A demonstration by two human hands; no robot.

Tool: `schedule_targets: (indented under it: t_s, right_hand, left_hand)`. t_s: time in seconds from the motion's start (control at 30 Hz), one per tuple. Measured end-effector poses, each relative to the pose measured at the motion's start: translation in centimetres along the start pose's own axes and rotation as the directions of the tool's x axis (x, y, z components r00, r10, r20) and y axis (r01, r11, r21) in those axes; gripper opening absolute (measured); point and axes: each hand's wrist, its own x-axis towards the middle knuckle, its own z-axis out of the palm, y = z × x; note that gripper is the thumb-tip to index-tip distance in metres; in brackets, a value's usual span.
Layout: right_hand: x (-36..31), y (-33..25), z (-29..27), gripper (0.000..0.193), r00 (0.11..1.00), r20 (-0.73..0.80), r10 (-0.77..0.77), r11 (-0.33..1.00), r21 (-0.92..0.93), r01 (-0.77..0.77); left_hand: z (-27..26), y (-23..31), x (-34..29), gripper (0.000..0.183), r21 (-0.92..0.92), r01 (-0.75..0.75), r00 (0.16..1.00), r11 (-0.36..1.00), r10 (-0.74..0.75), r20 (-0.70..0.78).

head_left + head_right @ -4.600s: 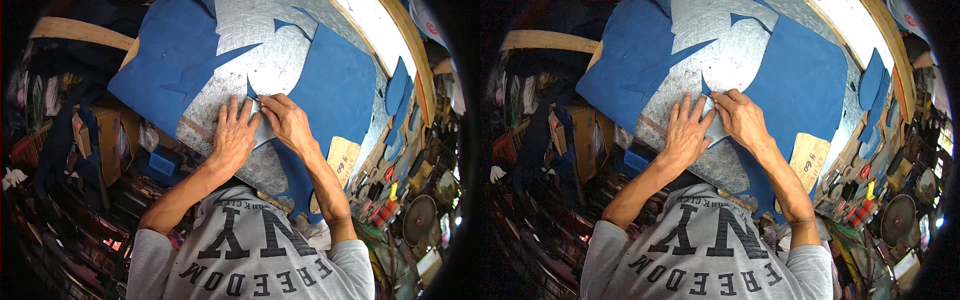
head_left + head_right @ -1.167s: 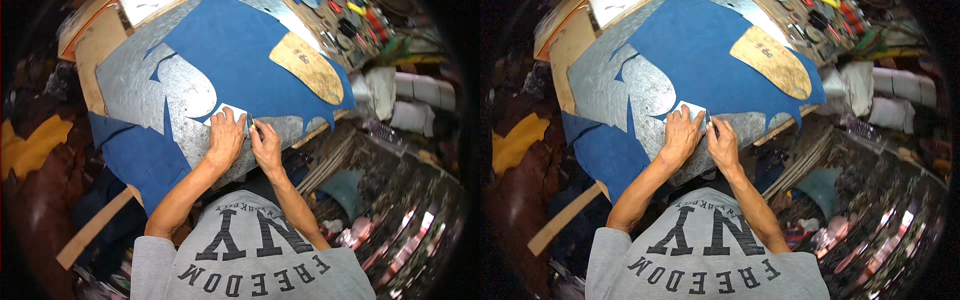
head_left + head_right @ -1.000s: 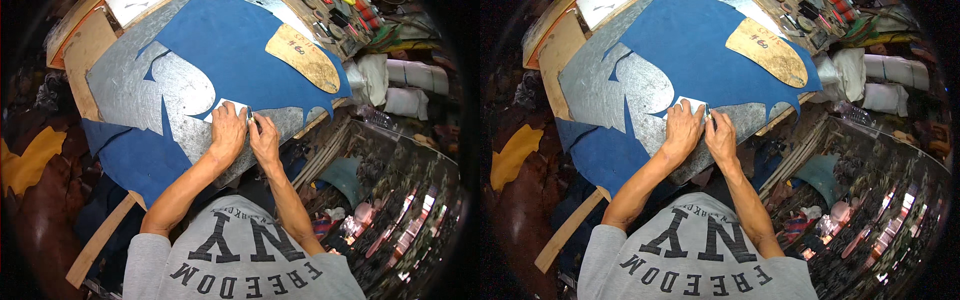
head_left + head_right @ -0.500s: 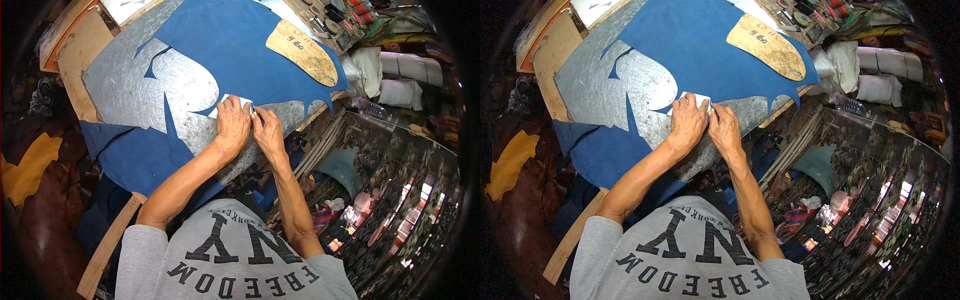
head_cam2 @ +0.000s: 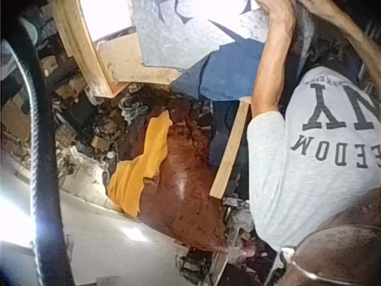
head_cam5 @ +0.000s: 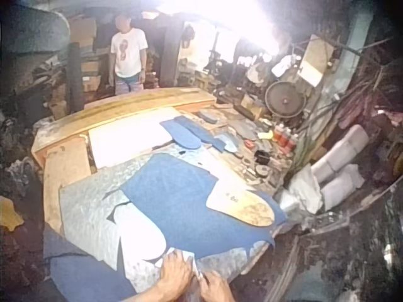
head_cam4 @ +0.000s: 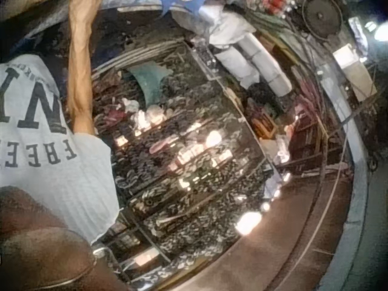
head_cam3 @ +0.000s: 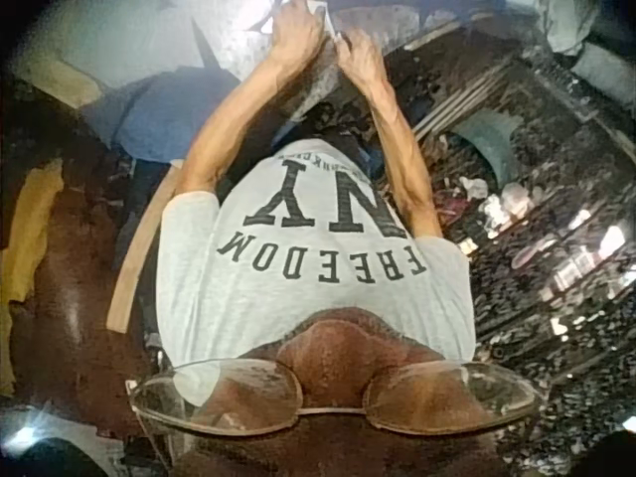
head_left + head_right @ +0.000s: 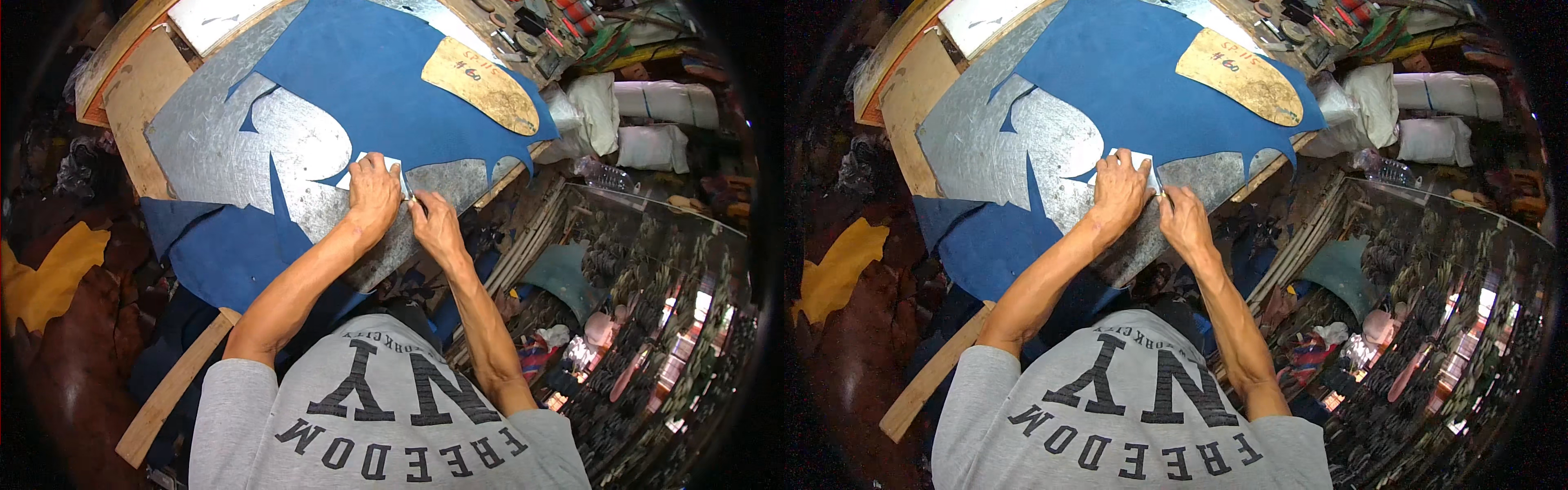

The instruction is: The person traces patterns onto blue leather using templates, cuts out leather pieces using a utility knife, and stacks the cut pieces together by hand.

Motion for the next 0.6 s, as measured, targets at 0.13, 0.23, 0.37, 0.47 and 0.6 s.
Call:
schedule_targets:
  t_s: [0.13, 0.23, 0.37, 0.47, 0.6]
  right_hand:
    - [-1.8, 0.0, -1.1, 0.028, 1.000, 0.023, 0.017, 0.999, -0.037, -0.016]
    - [-1.6, -0.5, -1.2, 0.025, 0.999, -0.002, -0.045, 0.998, -0.046, 0.045]
    - [-4.8, 0.1, -1.7, 0.023, 0.997, -0.022, -0.075, 0.996, -0.045, 0.074]
    - [-5.5, -0.2, -3.6, 0.022, 0.982, -0.103, -0.161, 0.987, 0.010, 0.162]
    - [-2.5, 0.8, -6.6, 0.025, 0.937, 0.043, -0.345, 0.922, -0.173, 0.347]
  left_hand:
    - [0.0, 0.2, 0.3, 0.053, 0.021, 0.004, 1.000, 1.000, -0.005, 0.021]
    - [0.6, 0.1, 0.7, 0.054, 0.092, 0.005, 1.000, 0.996, -0.005, 0.002]
    - [0.5, 0.5, 0.7, 0.053, 0.127, 0.036, 0.999, 0.991, -0.040, 0.025]
    - [-1.3, -0.5, -0.5, 0.053, -0.051, -0.062, 0.998, 0.997, 0.060, -0.037]
    - [-0.4, -0.3, -5.7, 0.044, -0.467, -0.032, 0.959, 0.884, -0.104, -0.262]
